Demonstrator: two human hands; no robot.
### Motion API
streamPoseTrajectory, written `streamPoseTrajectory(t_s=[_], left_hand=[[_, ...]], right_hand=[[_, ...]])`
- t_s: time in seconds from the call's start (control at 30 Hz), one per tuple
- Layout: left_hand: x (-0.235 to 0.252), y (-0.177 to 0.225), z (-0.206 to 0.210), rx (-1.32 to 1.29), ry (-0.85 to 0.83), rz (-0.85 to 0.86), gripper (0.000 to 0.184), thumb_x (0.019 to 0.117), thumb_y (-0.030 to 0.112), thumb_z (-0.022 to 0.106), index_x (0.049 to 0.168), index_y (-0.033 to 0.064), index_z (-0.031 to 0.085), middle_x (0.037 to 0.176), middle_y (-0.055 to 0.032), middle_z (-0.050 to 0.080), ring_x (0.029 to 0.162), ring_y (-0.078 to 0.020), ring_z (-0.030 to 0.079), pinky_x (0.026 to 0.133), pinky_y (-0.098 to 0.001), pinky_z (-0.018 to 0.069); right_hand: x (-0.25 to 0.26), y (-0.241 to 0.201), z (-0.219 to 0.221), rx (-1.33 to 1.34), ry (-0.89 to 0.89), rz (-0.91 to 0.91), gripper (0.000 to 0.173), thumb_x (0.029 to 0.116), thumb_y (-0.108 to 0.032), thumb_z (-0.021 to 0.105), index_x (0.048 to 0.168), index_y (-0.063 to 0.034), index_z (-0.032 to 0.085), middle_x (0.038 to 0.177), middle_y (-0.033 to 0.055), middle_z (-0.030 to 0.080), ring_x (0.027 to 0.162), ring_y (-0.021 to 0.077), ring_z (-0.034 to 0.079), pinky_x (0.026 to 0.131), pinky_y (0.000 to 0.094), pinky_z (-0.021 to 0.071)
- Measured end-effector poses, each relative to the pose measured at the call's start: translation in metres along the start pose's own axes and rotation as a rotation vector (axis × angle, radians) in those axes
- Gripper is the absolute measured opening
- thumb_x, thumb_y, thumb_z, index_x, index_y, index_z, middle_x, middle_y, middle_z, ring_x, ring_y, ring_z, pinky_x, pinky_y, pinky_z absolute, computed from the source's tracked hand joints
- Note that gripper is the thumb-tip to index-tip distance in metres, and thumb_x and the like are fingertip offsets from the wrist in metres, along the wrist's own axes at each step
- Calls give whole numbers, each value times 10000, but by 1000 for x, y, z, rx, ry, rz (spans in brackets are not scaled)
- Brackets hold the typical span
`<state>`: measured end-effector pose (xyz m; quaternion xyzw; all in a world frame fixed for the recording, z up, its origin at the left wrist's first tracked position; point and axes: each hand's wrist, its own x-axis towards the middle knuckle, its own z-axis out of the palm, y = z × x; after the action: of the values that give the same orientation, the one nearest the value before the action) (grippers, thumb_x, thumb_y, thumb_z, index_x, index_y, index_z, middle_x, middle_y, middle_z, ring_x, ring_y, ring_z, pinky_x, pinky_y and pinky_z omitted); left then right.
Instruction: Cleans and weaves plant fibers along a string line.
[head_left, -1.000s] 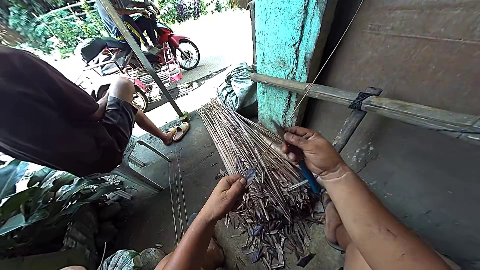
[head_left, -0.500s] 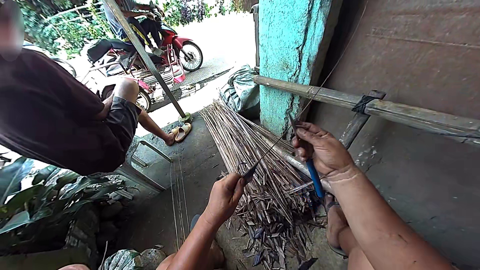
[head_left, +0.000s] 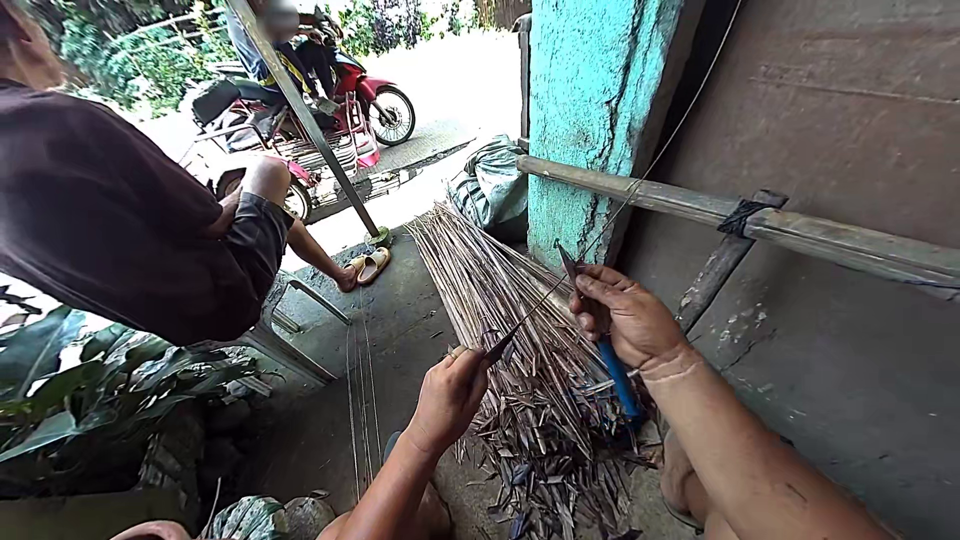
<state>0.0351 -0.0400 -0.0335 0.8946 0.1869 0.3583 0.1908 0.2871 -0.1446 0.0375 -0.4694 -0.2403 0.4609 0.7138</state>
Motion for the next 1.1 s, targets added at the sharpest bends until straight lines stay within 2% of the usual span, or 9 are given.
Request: streamPoseTrajectory(t_s=[0.1, 0.2, 0.43, 0.53, 0.63, 0.7, 0.8, 0.93, 1.1], left_hand=[[-3, -4, 1, 38, 21, 5, 241, 1020, 168, 518, 1013, 33, 717, 788, -60, 633, 663, -104, 602, 626, -232, 528], [0, -5, -2, 70, 43, -1, 246, 1016, 181, 515, 1014, 49, 723, 780, -49, 634, 645, -100, 604, 604, -237, 530], [-11, -17, -10, 95, 92, 136, 223, 1011, 214, 526, 972, 84, 703, 752, -38, 616, 620, -103, 584, 568, -235, 504], [-17, -26, -12, 150, 91, 185, 220, 1006, 218, 533, 998, 100, 718, 816, -41, 667, 711, -113, 645, 647, -247, 547], [-20, -31, -15, 173, 89, 131, 232, 997, 212, 538, 1013, 98, 740, 905, -43, 716, 867, -114, 689, 813, -247, 566], [-19, -30, -18, 150, 83, 29, 254, 991, 193, 521, 1040, 84, 745, 940, -47, 722, 893, -113, 693, 839, -258, 569], [-20, -27, -21, 64, 75, -86, 309, 1011, 186, 445, 1094, 70, 719, 909, -46, 678, 834, -102, 654, 771, -263, 554], [-21, -23, -24, 108, 81, -71, 331, 1008, 198, 452, 1185, 101, 713, 903, -45, 673, 789, -111, 643, 713, -274, 550], [-30, -40, -33, 240, 134, -39, 301, 981, 214, 501, 1145, 114, 732, 892, -51, 673, 737, -123, 641, 668, -283, 549]], right_hand=[[-9, 12, 8, -32, -90, 71, 262, 1086, -110, 454, 1303, -15, 566, 749, 67, 665, 496, 93, 586, 439, 218, 502], [-17, 33, 22, -23, -222, 147, 254, 1056, -92, 507, 1270, -8, 615, 757, 98, 685, 498, 115, 605, 440, 238, 514], [5, -26, -26, 98, 17, -144, 316, 1106, -133, 357, 1335, -59, 562, 710, 29, 642, 463, 58, 556, 402, 190, 477], [1, -44, -46, 178, -59, -328, 323, 1093, -121, 333, 1297, -68, 578, 694, 30, 660, 463, 64, 586, 408, 191, 506], [-9, -49, -47, 240, -231, -501, 264, 1071, -173, 462, 1249, -124, 651, 714, 32, 682, 490, 82, 611, 443, 210, 530], [-14, -49, -39, 260, -316, -539, 237, 1065, -222, 537, 1241, -147, 678, 722, 41, 691, 504, 93, 623, 461, 218, 538], [-19, -34, -16, 222, -337, -441, 267, 1070, -165, 465, 1271, -149, 640, 748, 43, 705, 520, 90, 632, 478, 215, 545], [-14, -4, 10, 61, -248, -193, 309, 1060, -64, 456, 1328, 16, 588, 768, 93, 683, 537, 117, 627, 475, 238, 542], [7, -13, 0, -44, -53, -133, 272, 1093, -98, 434, 1221, 58, 617, 768, 101, 684, 499, 107, 597, 451, 226, 520]])
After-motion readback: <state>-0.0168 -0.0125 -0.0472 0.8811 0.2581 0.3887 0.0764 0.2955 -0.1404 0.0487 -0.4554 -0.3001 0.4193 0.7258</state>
